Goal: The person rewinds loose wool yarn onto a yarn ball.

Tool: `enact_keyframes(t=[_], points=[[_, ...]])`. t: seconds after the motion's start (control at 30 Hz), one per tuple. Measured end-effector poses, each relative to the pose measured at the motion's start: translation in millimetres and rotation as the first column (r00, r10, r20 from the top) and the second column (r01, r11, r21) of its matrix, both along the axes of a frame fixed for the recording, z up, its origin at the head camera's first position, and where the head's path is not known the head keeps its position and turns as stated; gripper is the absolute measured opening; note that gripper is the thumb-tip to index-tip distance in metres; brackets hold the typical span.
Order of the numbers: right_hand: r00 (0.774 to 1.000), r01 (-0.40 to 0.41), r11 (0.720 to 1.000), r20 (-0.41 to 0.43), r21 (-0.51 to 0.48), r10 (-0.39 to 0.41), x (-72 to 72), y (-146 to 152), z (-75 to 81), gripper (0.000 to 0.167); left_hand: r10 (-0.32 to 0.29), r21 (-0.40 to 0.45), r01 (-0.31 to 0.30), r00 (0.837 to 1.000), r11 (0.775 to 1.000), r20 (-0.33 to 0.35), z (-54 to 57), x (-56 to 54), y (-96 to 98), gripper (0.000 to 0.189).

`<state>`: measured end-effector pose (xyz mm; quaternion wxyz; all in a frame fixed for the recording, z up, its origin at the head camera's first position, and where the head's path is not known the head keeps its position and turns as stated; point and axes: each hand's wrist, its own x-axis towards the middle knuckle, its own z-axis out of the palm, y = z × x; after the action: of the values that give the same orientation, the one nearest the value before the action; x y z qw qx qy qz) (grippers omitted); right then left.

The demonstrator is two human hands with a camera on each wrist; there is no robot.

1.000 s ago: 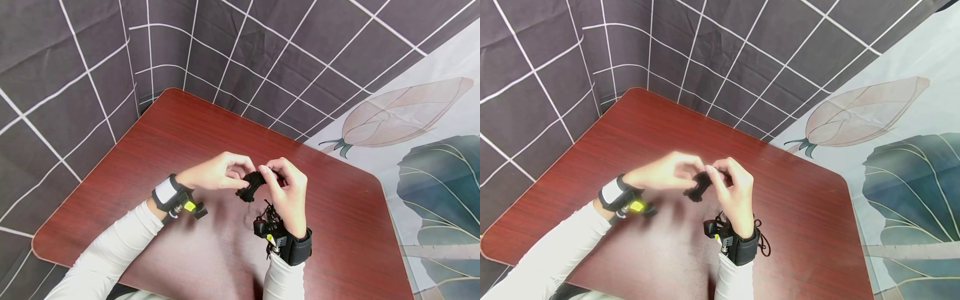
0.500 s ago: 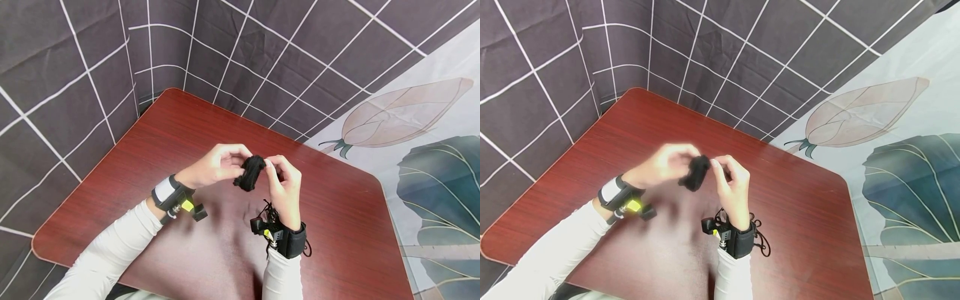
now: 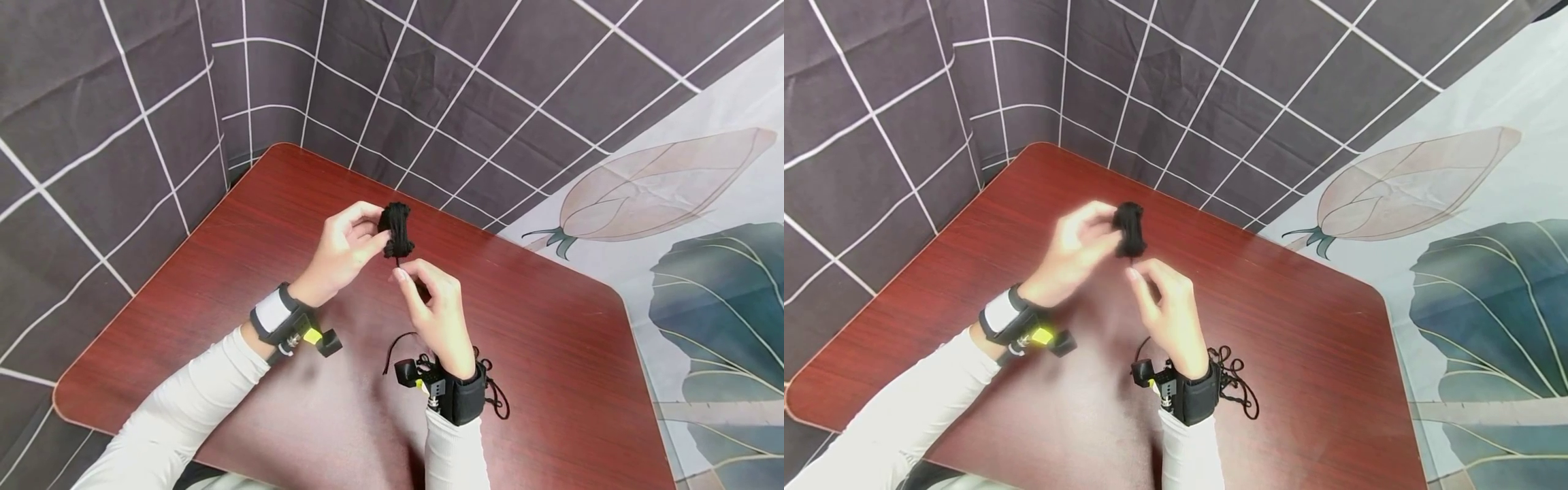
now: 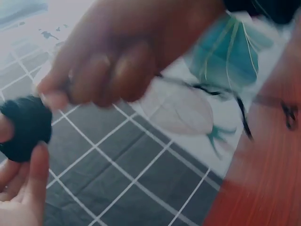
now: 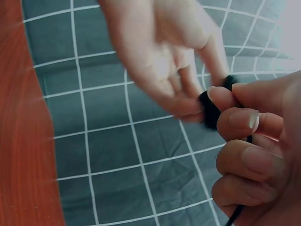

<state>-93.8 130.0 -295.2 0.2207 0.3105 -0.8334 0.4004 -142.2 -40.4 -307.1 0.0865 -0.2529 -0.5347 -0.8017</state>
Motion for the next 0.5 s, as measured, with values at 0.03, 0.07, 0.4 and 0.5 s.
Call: enact_keyframes(t=[0.03,0.07,0.4,0.5], points=[[1.0,0.002,1.0,-0.002,-0.004,-0.002,1.9,0.1,1.6,0.014,0.024,-0.026,-0.024,1.0,0.999,-0.005,-0.1,-0.4,0.2,0.025],[1.0,0.002,1.0,-0.006,-0.013,-0.002,3.7,0.3,3.2,0.013,0.043,-0.057,-0.044,0.999,0.997,-0.008,-0.5,-1.0,0.6,0.024],[0.991,0.036,0.986,-0.118,-0.164,-0.056,11.4,12.5,16.2,0.009,-0.156,-0.307,0.135,0.987,0.942,-0.045,-4.9,-2.0,3.1,0.021],[0.988,0.065,0.98,-0.127,-0.189,-0.09,10.6,15.8,16.9,0.01,-0.296,-0.334,0.265,0.954,0.905,-0.045,-4.6,0.0,3.1,0.021]])
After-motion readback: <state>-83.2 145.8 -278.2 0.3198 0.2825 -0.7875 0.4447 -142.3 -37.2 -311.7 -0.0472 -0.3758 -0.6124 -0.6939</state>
